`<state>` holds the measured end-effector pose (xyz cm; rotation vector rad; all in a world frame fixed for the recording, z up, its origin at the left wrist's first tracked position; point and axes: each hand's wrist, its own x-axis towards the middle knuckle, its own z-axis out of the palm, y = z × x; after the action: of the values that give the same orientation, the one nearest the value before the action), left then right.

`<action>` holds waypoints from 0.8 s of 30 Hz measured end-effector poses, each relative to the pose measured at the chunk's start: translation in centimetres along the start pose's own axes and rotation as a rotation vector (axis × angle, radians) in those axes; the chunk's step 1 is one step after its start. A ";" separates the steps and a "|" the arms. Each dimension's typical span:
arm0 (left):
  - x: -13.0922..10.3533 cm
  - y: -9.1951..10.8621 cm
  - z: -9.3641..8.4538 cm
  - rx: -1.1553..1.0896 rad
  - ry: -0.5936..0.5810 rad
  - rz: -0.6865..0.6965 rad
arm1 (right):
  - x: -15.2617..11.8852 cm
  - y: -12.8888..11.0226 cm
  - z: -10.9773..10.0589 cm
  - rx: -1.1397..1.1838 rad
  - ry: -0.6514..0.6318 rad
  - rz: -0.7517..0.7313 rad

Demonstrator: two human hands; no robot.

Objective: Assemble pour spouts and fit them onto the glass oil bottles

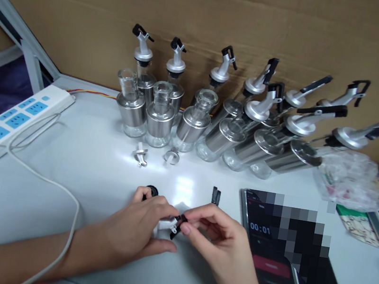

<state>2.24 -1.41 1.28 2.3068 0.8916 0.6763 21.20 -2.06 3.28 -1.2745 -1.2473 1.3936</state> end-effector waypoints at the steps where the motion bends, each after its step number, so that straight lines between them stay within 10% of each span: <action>1: 0.0 0.0 0.0 0.001 -0.010 -0.007 | 0.0 0.0 -0.1 0.012 -0.004 0.008; 24: -0.3 -0.8 0.5 -0.068 -0.117 -0.125 | 0.1 0.1 -0.3 0.182 -0.139 0.257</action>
<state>2.01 -1.24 0.31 2.1858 0.9343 0.5056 21.54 -1.95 3.17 -1.2608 -1.0443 1.7634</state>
